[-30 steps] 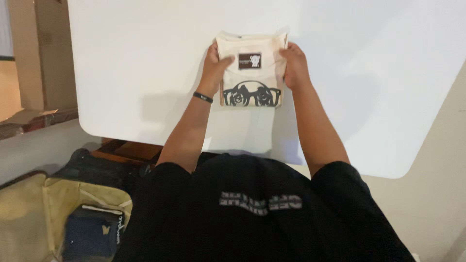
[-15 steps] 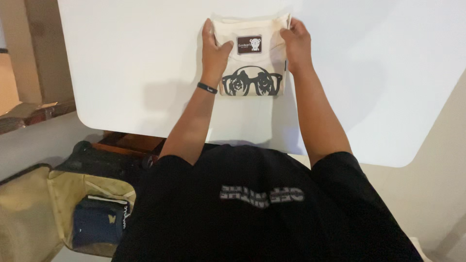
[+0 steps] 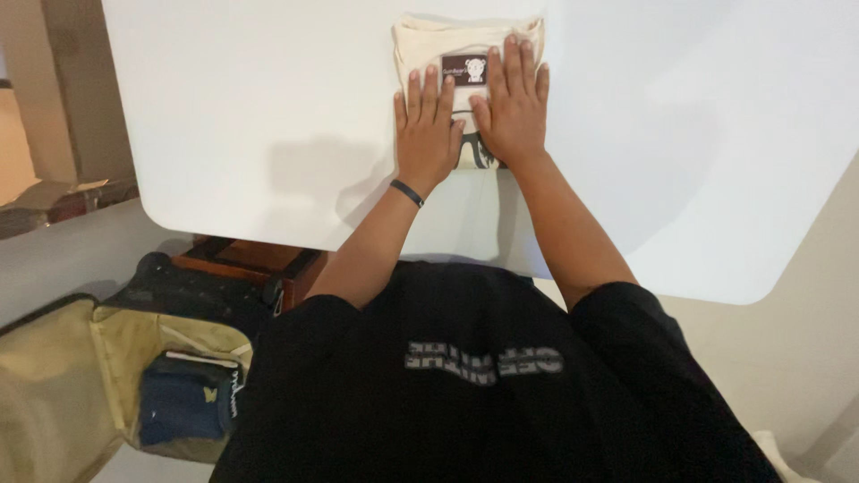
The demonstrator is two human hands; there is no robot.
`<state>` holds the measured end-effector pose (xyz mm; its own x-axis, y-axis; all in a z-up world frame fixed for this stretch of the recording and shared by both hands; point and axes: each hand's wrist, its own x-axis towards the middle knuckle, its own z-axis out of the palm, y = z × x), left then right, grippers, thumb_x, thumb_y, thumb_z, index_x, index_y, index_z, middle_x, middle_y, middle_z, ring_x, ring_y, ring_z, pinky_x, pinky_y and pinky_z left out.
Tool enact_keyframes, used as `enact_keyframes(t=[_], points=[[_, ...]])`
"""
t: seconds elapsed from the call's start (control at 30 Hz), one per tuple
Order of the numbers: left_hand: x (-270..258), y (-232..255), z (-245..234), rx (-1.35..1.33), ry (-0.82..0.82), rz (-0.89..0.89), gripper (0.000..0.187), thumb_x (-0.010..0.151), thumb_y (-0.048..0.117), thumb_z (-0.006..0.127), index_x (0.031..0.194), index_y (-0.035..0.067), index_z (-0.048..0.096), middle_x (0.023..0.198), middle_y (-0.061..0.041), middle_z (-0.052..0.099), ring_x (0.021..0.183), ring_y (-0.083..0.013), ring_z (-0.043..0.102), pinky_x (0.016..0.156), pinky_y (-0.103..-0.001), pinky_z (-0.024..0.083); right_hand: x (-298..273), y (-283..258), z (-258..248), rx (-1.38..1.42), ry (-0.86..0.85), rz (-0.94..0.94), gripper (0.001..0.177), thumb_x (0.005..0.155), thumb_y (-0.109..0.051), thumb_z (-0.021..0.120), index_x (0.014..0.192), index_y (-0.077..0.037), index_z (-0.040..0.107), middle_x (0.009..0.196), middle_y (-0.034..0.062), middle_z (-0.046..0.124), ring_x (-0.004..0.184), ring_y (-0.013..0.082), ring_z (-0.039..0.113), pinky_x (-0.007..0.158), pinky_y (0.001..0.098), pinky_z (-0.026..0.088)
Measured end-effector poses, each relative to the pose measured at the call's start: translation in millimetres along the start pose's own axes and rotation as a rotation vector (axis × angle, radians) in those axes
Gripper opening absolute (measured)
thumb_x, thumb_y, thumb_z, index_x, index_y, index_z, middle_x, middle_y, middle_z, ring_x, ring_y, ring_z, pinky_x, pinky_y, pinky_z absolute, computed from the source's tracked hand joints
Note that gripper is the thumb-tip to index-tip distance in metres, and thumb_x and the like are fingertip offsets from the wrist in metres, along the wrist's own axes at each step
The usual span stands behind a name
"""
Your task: The person folds a white t-shirt and black trousers by hand on a white table and places them into a suitcase.
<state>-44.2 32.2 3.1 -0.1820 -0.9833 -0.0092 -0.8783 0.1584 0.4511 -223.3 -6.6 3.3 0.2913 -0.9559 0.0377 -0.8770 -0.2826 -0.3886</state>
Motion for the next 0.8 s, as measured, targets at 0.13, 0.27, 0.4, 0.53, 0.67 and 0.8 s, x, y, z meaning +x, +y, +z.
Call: enact_keyframes(t=[0.13,0.27,0.4,0.53,0.67,0.8], points=[[-3.6,-5.8,6.7,-0.054,0.010,-0.001,0.067,0.102,0.032,0.060,0.160,0.009,0.035,0.169,-0.018,0.023,0.158,-0.0389,0.014,0.126,-0.061,0.011,-0.5,-1.2,1.0,-0.001,-0.006,0.025,0.067,0.110,-0.041,0.053,0.163,-0.003,0.036,0.170,0.0215,0.023,0.158,0.0411,0.017,0.124,0.0649,0.012],[5.5,-39.3,17.9,-0.222,0.310,-0.015,0.063,0.103,0.022,0.054,0.161,0.012,0.032,0.172,-0.016,0.022,0.162,-0.0360,0.016,0.133,-0.054,0.013,-1.1,5.7,-5.2,-0.042,-0.016,0.075,0.062,0.111,-0.037,0.048,0.164,-0.007,0.036,0.172,0.0170,0.023,0.159,0.0401,0.015,0.124,0.0650,0.008],[38.8,-62.2,26.3,-0.261,0.228,-0.123,0.063,0.107,0.020,0.052,0.165,0.009,0.030,0.172,-0.012,0.028,0.163,-0.0349,0.018,0.134,-0.055,0.009,10.5,11.6,-2.9,0.011,0.049,0.148,0.059,0.115,-0.035,0.044,0.165,-0.005,0.034,0.173,0.0167,0.023,0.160,0.0396,0.014,0.126,0.0636,0.009],[52.3,-54.4,20.4,-0.277,0.119,-0.056,0.059,0.109,0.018,0.047,0.166,0.011,0.031,0.174,-0.008,0.028,0.165,-0.0324,0.019,0.134,-0.057,0.005,16.5,3.6,-6.4,0.000,0.038,0.232,0.060,0.114,-0.037,0.047,0.161,-0.002,0.036,0.171,0.0197,0.025,0.159,0.0413,0.014,0.124,0.0654,0.009],[40.0,-24.8,11.7,-0.049,0.204,-0.047,0.057,0.112,0.026,0.049,0.165,0.015,0.031,0.173,-0.007,0.028,0.164,-0.0346,0.015,0.133,-0.058,0.004,23.4,-5.1,-6.2,-0.003,-0.026,0.149,0.060,0.113,-0.036,0.050,0.162,-0.004,0.036,0.167,0.0224,0.026,0.156,0.0420,0.016,0.122,0.0668,0.010],[35.6,-11.2,6.1,0.043,0.027,-0.042,0.064,0.105,0.033,0.053,0.161,0.010,0.032,0.169,-0.015,0.025,0.157,-0.0401,0.015,0.124,-0.062,0.005,25.9,-8.0,-7.8,0.030,-0.001,0.114,0.062,0.110,-0.034,0.055,0.162,-0.007,0.037,0.168,0.0200,0.028,0.156,0.0397,0.019,0.123,0.0661,0.013]])
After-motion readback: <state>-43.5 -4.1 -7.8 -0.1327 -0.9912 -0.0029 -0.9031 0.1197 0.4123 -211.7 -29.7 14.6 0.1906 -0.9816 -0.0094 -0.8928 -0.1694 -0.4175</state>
